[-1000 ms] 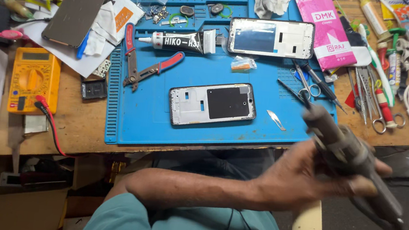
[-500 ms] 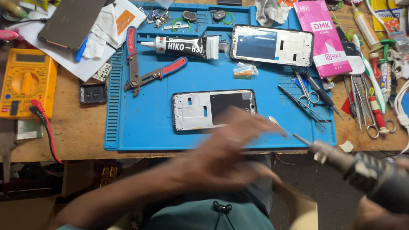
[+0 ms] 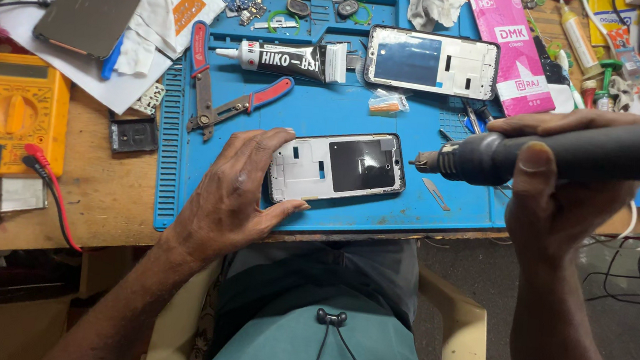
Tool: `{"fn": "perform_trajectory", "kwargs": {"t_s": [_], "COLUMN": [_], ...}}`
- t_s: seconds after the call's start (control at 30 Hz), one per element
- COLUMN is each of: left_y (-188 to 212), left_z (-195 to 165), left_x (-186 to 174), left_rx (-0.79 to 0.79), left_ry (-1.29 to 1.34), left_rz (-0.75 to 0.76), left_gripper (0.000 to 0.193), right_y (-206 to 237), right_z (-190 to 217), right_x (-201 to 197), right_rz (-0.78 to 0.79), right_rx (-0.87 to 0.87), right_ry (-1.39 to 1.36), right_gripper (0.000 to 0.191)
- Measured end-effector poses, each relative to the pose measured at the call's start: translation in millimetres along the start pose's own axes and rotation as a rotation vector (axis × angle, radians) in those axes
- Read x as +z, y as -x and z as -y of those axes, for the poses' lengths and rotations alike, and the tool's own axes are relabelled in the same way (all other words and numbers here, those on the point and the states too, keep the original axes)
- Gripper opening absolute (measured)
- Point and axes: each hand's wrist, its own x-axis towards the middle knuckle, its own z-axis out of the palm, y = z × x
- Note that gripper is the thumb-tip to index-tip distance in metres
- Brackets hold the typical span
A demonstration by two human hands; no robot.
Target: The person disassembles a smartphone, removes internal components, and uses pliers and a heat gun to work on the device's frame and connectors. They handle the motherboard, screen, and casing while repositioning parts on a cluttered workbench.
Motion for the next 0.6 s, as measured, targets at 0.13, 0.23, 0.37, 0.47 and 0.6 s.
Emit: {"fn": "perform_trajectory", "kwargs": {"t_s": [0.13,0.23,0.37,0.47,0.6], "left_y": [-1.8,-2.9,-3.9,-3.9,-4.4], "left_z": [-1.0,-1.8,-1.6,-1.7,-2.3], "left_x": [1.5,1.9,3.2,3.6,4.9], "left_rx": [-0.004,-0.014,-0.028,-0.031,-0.038], "left_ry": [0.029,0.026,0.021,0.022,0.024], "left_rz": [-0.015,-0.009,-0.003,-0.005,-0.004], "left_gripper": [0.09,0.089,0.089,0.088,0.089], "right_y": [-5.4,-4.9,-4.5,-5.4,-4.8], "right_z": [-7.6,-10.8,-11.3,-12.7,-15.5], "right_x": [4.8,6.7,7.3,8.8,12.2], "right_rz": [0.029,0.056,0.09,0.08,0.081], "right_rx": [-0.032,-0.03,-0.011,-0.006,0.022], "right_ry": [0.003,0.005,0.121,0.084,-0.018], "right_gripper": [0.042,0.042,0.039,0.039,0.043]}}
